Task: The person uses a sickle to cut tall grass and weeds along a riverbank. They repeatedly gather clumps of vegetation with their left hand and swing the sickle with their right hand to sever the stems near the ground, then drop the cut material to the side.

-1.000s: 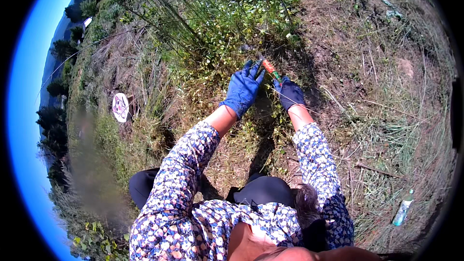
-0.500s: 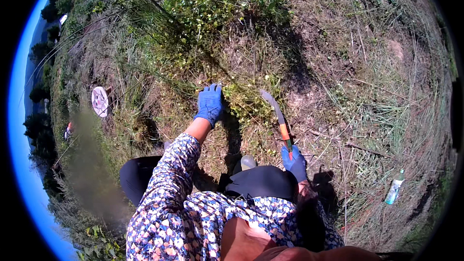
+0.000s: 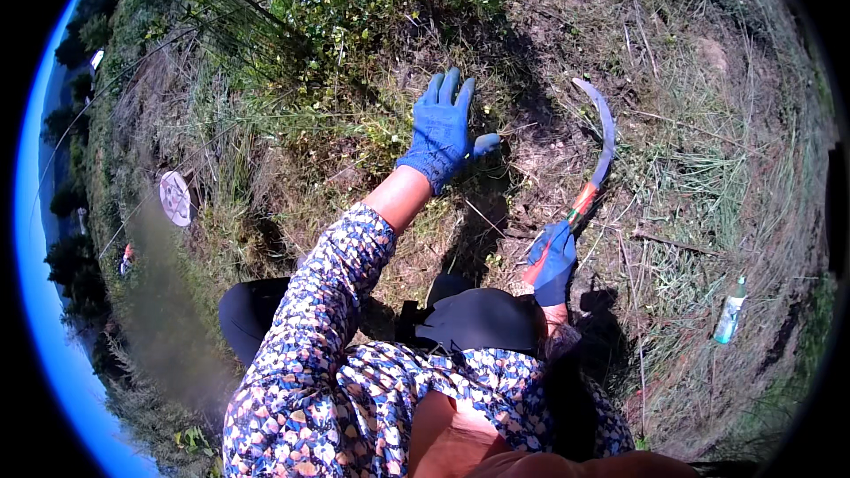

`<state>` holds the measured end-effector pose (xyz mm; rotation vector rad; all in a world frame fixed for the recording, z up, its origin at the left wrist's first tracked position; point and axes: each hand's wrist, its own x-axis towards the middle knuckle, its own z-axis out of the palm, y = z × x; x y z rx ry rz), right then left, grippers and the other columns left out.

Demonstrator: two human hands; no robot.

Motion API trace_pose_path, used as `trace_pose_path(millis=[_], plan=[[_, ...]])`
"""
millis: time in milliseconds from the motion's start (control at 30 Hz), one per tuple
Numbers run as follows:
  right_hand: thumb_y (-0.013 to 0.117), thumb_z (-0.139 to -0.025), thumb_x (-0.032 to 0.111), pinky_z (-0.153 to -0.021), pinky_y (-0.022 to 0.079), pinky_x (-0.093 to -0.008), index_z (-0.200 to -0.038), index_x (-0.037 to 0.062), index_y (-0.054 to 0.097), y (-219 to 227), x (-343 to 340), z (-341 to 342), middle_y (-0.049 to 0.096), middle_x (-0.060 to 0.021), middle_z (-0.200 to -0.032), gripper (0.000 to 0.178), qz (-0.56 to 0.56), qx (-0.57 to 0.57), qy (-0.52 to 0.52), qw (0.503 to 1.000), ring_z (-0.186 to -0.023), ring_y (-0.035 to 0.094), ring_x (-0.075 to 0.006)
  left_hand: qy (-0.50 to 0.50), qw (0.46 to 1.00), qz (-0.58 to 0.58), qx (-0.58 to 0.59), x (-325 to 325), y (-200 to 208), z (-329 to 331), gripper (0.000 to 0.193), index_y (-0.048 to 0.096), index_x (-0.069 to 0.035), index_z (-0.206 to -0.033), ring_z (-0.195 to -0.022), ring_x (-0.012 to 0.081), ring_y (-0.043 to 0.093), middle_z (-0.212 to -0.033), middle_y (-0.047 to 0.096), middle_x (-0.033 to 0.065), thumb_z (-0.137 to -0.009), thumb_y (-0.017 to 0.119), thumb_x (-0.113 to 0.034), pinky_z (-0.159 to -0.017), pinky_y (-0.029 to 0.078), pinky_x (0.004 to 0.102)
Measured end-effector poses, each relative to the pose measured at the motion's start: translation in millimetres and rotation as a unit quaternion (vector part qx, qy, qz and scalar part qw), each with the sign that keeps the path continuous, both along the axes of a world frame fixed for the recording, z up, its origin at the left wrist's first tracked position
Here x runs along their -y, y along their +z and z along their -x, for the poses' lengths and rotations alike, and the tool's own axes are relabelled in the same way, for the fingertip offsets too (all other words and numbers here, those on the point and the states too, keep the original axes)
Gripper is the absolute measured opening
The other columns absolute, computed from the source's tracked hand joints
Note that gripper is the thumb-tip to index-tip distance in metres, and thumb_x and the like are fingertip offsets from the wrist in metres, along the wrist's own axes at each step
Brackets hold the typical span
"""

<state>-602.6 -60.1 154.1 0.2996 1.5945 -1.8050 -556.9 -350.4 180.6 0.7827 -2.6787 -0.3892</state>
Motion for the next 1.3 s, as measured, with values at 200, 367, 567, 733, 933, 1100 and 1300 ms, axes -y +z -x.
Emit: trace_pose_path(millis=[200, 367, 567, 733, 933, 1100, 1300], plan=[[0.053, -0.098, 0.028, -0.044, 0.038, -0.0257, -0.101, 0.0118, 0.051, -19.9, -23.2, -0.2, 0.047, 0.0036, -0.071, 0.017, -0.01, -0.011, 0.076, 0.997, -0.052, 0.045, -0.0089, -0.026, 0.969, -0.002, 0.246, -46.7, -78.1, -0.2, 0.041, 0.049, -0.019, -0.131, -0.105, 0.0312, 0.057, -0.128, 0.052, 0.0139, -0.09, 0.048, -0.016, -0.07, 0.051, 0.0428], [0.057, -0.097, 0.032, -0.052, 0.043, -0.036, -0.098, 0.0018, 0.059, -30.7, 4.7, 14.5, 0.061, -0.0093, -0.069, 0.03, -0.269, -0.276, 0.256, 0.887, -0.059, 0.059, -0.02, -0.036, 0.964, -0.121, 0.233, -14.3, -55.5, -30.2, 0.035, 0.052, -0.01, -0.121, -0.089, 0.0349, 0.063, -0.103, 0.058, 0.0175, -0.086, 0.053, -0.01, -0.069, 0.053, 0.0474], [0.055, -0.095, 0.035, -0.056, 0.045, -0.042, -0.104, 0.0061, 0.058, -54.8, -64.7, -59.3, 0.063, -0.017, -0.075, 0.031, -0.46, -0.265, 0.403, 0.746, -0.063, 0.061, -0.0313, -0.069, 0.939, -0.099, 0.323, 7.4, -42.5, -53.0, 0.029, 0.056, -0.014, -0.115, -0.091, 0.0328, 0.064, -0.103, 0.059, 0.0151, -0.086, 0.053, -0.013, -0.069, 0.053, 0.0457], [0.058, -0.093, 0.038, -0.055, 0.045, -0.043, -0.104, 0.0069, 0.058, -33.0, -87.1, -81.4, 0.063, -0.0191, -0.075, 0.033, -0.401, -0.207, 0.388, 0.804, -0.065, 0.063, -0.034, 0.065, 0.953, -0.035, 0.294, 53.7, -76.2, -202.8, 0.026, 0.059, -0.014, -0.112, -0.094, 0.0327, 0.063, -0.103, 0.061, 0.0133, -0.086, 0.056, -0.014, -0.075, 0.053, 0.0442], [0.059, -0.094, 0.03, -0.051, 0.043, -0.0424, -0.101, 0.005, 0.053, -71.3, 75.5, -1.2, 0.06, -0.0183, -0.066, 0.027, -0.18, -0.193, 0.328, 0.907, -0.059, 0.061, -0.0342, 0.064, 0.99, 0.056, 0.112, 33.8, -30.6, -136.3, 0.066, 0.048, -0.012, -0.134, -0.112, 0.0336, 0.053, -0.128, 0.053, 0.0145, -0.076, 0.072, -0.033, -0.087, 0.047, 0.0466], [0.047, -0.098, 0.04, -0.054, 0.046, -0.0424, -0.099, 0.0038, 0.058, -65.2, 194.1, 11.5, 0.06, -0.0161, -0.07, 0.038, -0.037, 0.079, 0.303, 0.949, -0.06, 0.06, -0.0327, 0.169, 0.967, 0.052, 0.184, 45.9, -57.9, -78.8, 0.066, 0.037, -0.01, -0.144, -0.118, 0.0344, 0.052, -0.134, 0.051, 0.0148, -0.086, 0.063, -0.03, -0.09, 0.048, 0.0448], [0.053, -0.097, 0.034, -0.061, 0.048, -0.0456, -0.098, 0.0038, 0.057, -48.9, 90.5, -33.4, 0.065, -0.0196, -0.076, 0.031, -0.324, -0.335, 0.502, 0.729, -0.071, 0.064, -0.0372, 0.137, 0.926, -0.074, 0.343, 66.8, -87.7, -146.9, 0.019, 0.061, -0.011, -0.102, -0.095, 0.0309, 0.062, -0.097, 0.065, 0.0127, -0.085, 0.055, -0.016, -0.081, 0.051, 0.0434]])
